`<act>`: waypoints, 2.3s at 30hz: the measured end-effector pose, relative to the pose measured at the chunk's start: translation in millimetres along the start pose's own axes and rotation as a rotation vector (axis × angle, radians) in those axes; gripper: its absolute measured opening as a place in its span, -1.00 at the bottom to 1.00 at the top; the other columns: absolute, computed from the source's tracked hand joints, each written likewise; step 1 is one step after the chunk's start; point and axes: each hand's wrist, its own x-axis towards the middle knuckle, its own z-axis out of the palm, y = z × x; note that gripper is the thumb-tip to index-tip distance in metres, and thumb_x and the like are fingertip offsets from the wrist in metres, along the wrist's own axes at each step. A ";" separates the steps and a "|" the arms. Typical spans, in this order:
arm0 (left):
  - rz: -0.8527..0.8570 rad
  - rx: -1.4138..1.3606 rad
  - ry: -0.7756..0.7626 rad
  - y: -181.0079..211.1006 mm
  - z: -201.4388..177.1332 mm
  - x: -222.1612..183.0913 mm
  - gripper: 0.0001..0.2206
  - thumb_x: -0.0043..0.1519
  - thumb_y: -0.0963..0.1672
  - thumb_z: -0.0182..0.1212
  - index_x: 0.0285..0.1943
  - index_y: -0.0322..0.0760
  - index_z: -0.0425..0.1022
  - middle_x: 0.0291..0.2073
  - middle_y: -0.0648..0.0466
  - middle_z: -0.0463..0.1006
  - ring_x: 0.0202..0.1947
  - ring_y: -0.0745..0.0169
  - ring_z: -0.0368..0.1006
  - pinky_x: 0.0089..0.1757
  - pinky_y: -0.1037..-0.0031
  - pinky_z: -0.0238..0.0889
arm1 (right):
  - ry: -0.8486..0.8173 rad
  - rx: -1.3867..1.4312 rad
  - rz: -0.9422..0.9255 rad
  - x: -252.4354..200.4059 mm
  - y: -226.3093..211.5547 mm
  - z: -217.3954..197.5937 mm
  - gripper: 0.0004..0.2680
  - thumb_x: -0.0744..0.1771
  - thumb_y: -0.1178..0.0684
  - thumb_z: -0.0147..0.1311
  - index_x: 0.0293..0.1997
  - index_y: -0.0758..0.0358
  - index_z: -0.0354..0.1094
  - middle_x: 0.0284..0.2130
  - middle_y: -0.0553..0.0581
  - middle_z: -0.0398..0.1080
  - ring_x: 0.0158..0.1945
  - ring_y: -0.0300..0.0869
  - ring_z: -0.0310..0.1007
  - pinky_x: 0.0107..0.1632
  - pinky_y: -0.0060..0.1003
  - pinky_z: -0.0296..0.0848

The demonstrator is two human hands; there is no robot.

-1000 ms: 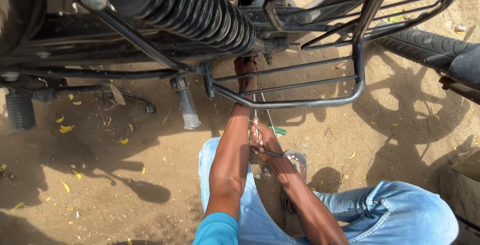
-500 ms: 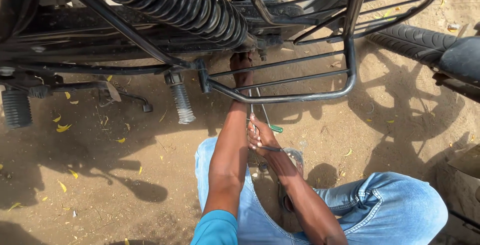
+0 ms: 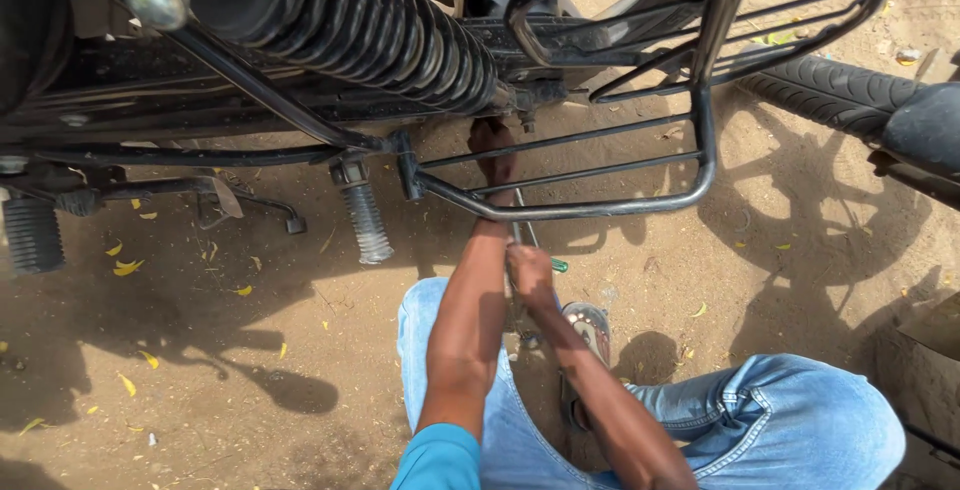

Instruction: Loosening and adjusting mechanical components on a motorcycle using hand tools.

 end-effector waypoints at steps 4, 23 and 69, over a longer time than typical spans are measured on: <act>0.159 -0.023 -0.041 -37.3 23.6 14.7 -0.75 0.37 -0.17 -0.01 -0.34 -0.46 0.45 -0.44 -0.26 0.49 -0.39 -0.21 0.37 -0.25 0.07 0.28 | 0.216 -0.278 -0.312 20.5 -33.6 23.6 -0.75 0.40 -0.07 -0.01 -0.26 0.30 0.51 -0.53 -0.04 0.47 -0.50 -0.35 0.37 -0.45 -0.38 0.35; 0.282 0.006 0.154 -95.0 -157.3 57.8 -0.64 0.27 -0.06 0.19 0.10 -0.47 0.42 -0.10 -0.26 0.54 -0.13 -0.25 0.48 -0.09 0.05 0.34 | 0.255 -0.612 -0.212 -33.8 34.1 13.3 -0.76 0.38 -0.10 0.02 -0.42 0.19 0.38 -0.66 -0.07 0.29 -0.56 -0.34 0.21 -0.47 -0.33 0.18; -0.011 -0.550 0.637 -21.6 -416.2 177.1 -0.79 0.23 -0.29 0.22 0.03 -0.35 0.49 -0.06 -0.11 0.64 -0.08 0.01 0.64 -0.04 0.30 0.57 | 0.048 -0.814 -0.011 -43.7 40.5 81.6 -0.67 0.42 -0.15 -0.03 -0.53 0.17 0.30 -0.74 -0.07 0.13 -0.70 -0.33 -0.05 -0.60 -0.30 -0.08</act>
